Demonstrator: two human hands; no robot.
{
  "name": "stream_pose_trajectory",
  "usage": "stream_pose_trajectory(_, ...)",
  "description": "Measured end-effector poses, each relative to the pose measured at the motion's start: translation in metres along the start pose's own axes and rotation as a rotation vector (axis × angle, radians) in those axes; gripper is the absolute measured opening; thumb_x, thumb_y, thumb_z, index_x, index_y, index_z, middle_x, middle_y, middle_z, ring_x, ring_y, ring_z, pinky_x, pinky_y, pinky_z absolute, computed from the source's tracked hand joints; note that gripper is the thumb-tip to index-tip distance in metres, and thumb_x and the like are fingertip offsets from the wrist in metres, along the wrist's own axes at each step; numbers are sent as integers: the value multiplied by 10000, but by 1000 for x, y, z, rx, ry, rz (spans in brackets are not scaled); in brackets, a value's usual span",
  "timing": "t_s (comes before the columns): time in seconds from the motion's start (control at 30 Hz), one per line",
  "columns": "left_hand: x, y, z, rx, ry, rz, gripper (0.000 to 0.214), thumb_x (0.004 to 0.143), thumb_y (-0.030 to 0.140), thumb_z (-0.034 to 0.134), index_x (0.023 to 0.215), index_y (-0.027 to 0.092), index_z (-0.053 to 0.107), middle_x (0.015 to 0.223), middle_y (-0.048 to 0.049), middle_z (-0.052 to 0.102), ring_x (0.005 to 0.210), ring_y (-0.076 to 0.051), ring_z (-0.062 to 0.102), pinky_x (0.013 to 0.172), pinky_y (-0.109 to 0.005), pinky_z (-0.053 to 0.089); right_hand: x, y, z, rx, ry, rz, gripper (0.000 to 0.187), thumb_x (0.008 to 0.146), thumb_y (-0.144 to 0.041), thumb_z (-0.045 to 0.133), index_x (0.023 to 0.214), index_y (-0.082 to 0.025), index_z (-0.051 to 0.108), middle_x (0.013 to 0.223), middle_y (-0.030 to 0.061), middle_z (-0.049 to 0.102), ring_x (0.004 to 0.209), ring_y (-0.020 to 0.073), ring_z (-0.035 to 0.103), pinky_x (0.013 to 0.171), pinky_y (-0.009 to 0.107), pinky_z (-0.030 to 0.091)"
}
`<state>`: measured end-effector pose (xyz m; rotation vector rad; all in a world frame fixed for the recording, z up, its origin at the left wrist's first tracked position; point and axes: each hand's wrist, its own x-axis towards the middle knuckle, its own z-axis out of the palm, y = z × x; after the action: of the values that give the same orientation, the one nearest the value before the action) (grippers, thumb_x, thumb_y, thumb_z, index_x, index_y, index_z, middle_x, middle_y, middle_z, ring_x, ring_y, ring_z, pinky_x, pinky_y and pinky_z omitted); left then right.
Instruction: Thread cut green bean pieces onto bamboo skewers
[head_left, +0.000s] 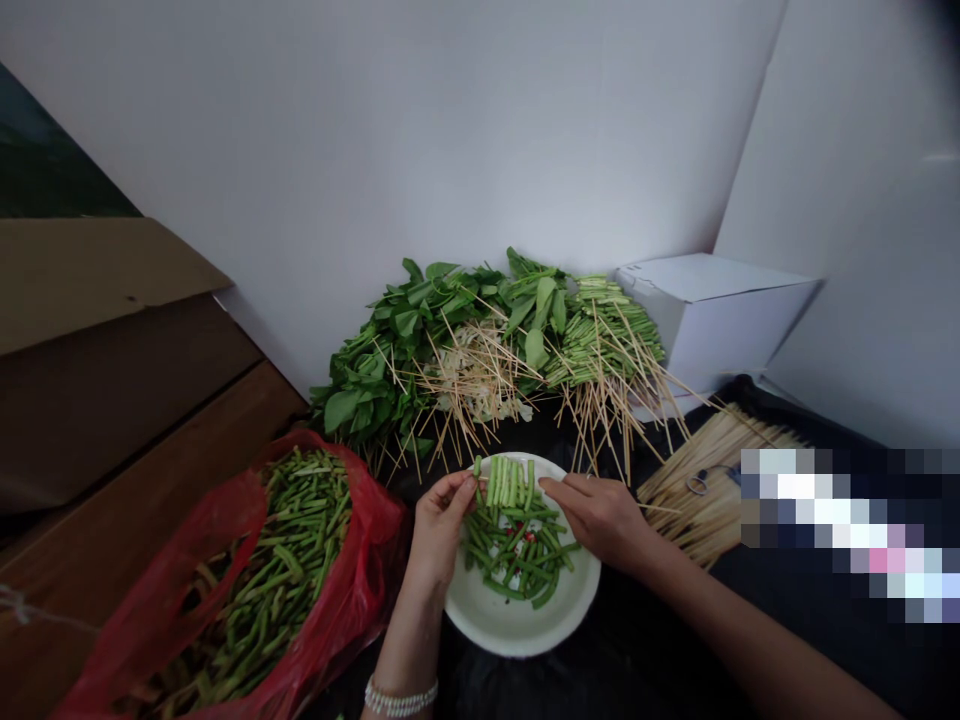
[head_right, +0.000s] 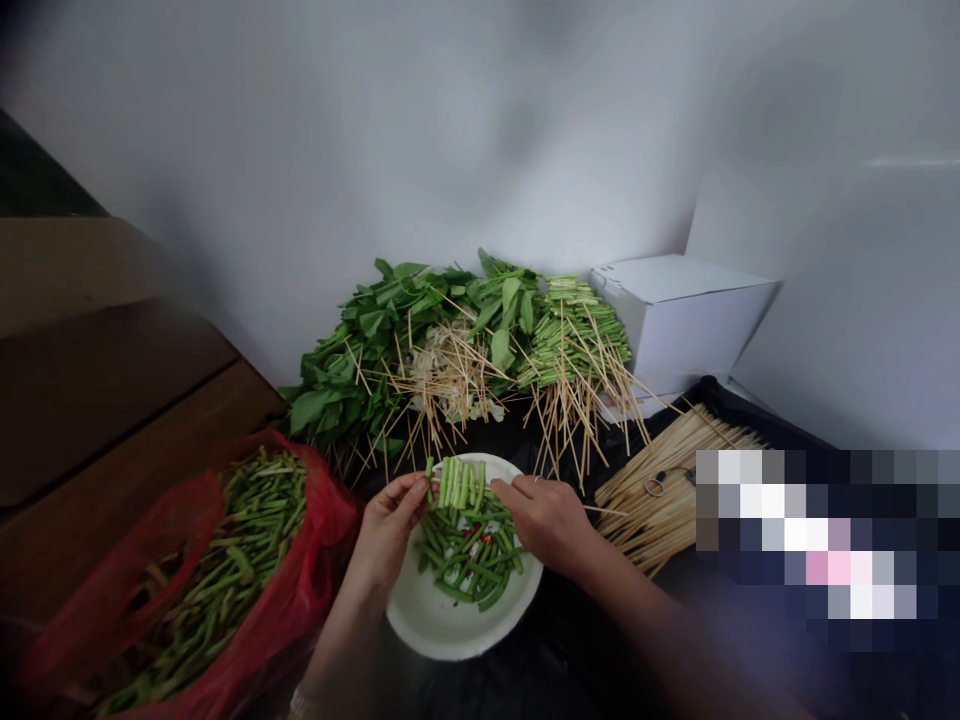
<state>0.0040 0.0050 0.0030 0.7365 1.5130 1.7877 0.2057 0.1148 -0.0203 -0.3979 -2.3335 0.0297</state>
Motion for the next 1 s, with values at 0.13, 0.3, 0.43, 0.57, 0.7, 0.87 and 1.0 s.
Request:
stream_pose_trajectory(0.13, 1, -2, -1, -32, -1, -9, 228, 661, 320, 793, 815, 164, 730, 779, -25, 723, 726, -117, 633, 727, -226, 483, -1, 1, 2, 3, -1, 3, 308, 883, -109, 430, 1108, -168, 632, 731, 19, 623, 644, 119, 573, 614, 226, 421)
stream_pose_trajectory(0.3, 2, -6, -3, -25, 5, 1, 225, 657, 313, 795, 809, 157, 739, 775, -31, 719, 718, -119, 625, 723, -233, 478, -2, 3, 3, 8, -6, 1, 306, 887, -114, 428, 1114, -173, 625, 744, 21, 626, 657, 125, 577, 618, 231, 420)
stream_pose_trajectory(0.43, 3, -7, -6, -26, 17, -16, 233, 637, 311, 808, 790, 149, 742, 752, -30, 714, 698, -118, 618, 709, -235, 475, -2, 2, 1, 12, -13, -8, 302, 885, -106, 424, 1100, -165, 628, 723, 17, 615, 647, 129, 575, 612, 237, 421)
stream_pose_trajectory(0.57, 4, -7, -6, -21, 14, -45, 235, 625, 315, 815, 779, 150, 749, 756, -32, 722, 687, -111, 612, 700, -227, 471, 0, 1, -1, 24, -13, -19, 287, 896, -115, 421, 1087, -162, 629, 732, 19, 624, 653, 128, 580, 621, 236, 429)
stream_pose_trajectory(0.7, 5, -7, -5, 9, -2, -54, 242, 616, 312, 820, 771, 139, 754, 744, -43, 723, 665, -112, 605, 681, -229, 471, 1, 0, -2, 21, -12, -23, 275, 917, -134, 408, 1073, -164, 633, 732, 20, 632, 639, 125, 578, 607, 233, 427)
stream_pose_trajectory(0.87, 4, -5, -5, 3, -38, -92, 243, 613, 308, 824, 776, 141, 755, 761, -48, 728, 685, -116, 615, 699, -231, 473, 1, 1, -1, 33, -18, -9, 271, 923, -143, 405, 1061, -166, 637, 724, 18, 628, 645, 126, 582, 613, 231, 428)
stream_pose_trajectory(1.0, 3, -3, -3, -35, -72, -144, 229, 598, 299, 832, 751, 147, 753, 729, -34, 721, 664, -106, 607, 674, -214, 465, 1, 1, -1, 38, -28, -8, 268, 924, -147, 398, 1026, -168, 645, 697, 13, 612, 632, 125, 572, 610, 228, 423)
